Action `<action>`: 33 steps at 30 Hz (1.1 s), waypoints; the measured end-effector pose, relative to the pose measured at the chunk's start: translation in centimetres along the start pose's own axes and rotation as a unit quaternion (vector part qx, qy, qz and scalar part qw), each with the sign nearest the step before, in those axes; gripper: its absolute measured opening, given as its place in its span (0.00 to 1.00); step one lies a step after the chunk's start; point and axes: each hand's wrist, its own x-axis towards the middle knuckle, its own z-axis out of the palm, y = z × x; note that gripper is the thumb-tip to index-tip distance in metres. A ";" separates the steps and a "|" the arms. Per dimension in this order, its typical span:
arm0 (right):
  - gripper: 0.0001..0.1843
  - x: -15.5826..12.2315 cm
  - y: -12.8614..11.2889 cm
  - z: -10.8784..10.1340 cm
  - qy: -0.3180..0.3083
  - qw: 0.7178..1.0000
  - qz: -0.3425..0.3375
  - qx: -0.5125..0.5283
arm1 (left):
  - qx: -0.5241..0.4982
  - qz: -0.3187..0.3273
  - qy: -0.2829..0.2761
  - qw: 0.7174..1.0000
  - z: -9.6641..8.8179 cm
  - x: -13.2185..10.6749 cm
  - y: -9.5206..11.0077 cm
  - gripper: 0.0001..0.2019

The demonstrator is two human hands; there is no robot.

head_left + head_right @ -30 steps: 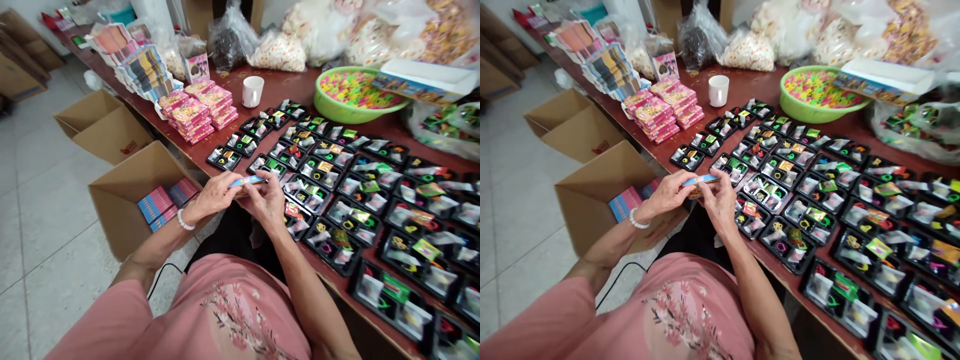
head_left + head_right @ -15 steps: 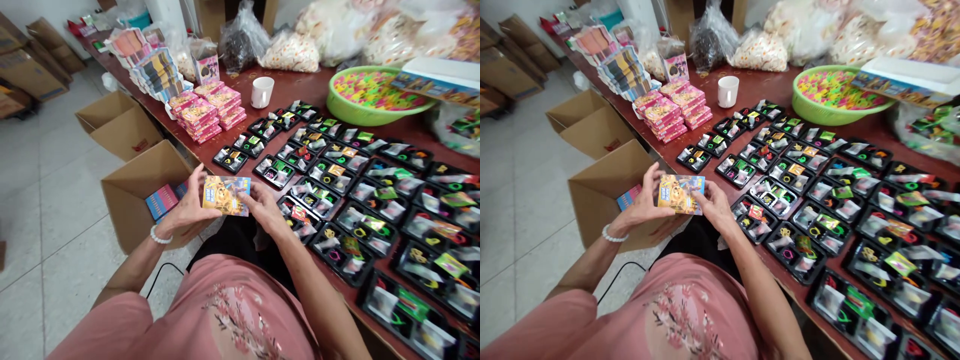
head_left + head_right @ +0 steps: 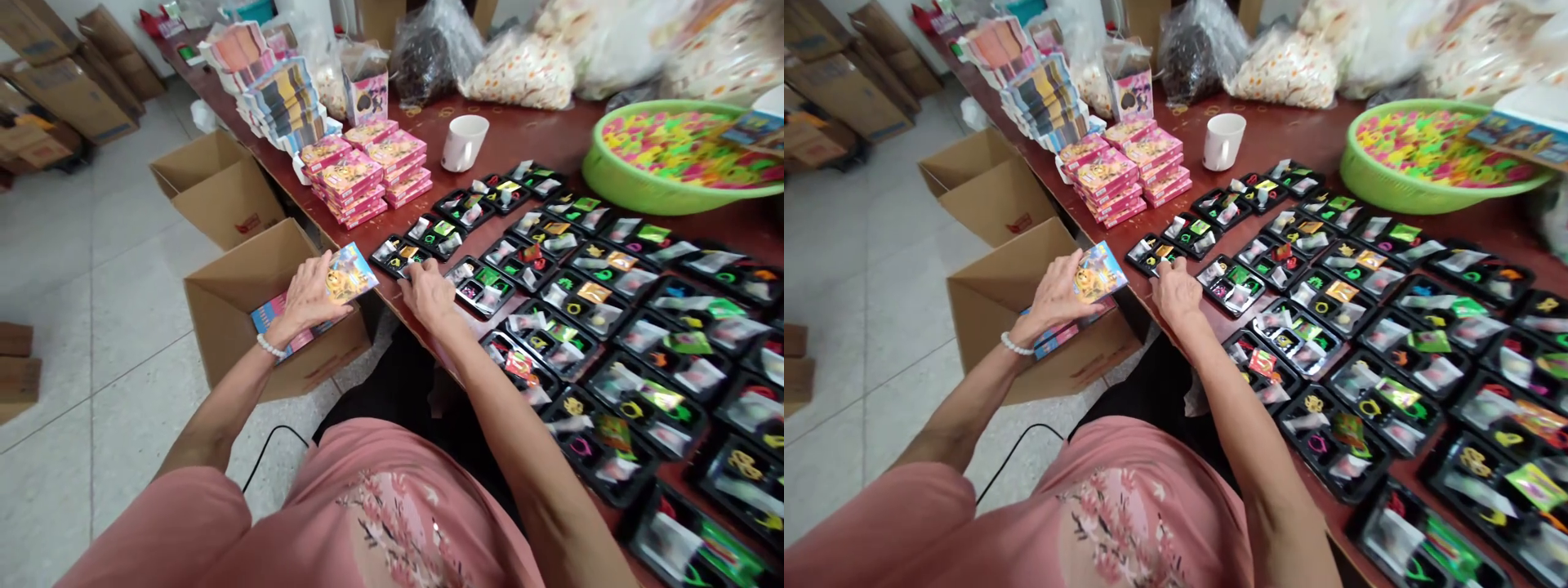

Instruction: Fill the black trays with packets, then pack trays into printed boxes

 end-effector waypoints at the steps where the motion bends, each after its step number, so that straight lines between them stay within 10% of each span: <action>1: 0.20 0.1 -0.2 0.1 -0.008 1.000 0.001 -0.015 | -0.006 -0.003 0.005 1.000 0.1 0.7 -0.4 0.60; 13: 0.22 -0.1 -1.2 -0.5 -0.050 0.996 0.004 -0.067 | -0.023 -0.074 -0.032 0.996 2.4 10.2 -2.4 0.54; 23: 0.18 -6.3 -2.1 -0.3 -0.082 0.994 -0.033 -0.066 | -0.019 -0.072 -0.040 0.996 2.4 10.2 -2.2 0.51; 33: 0.16 -12.3 0.6 -0.4 -0.030 0.999 0.024 -0.014 | 0.044 0.019 -0.083 0.995 2.4 9.7 3.8 0.42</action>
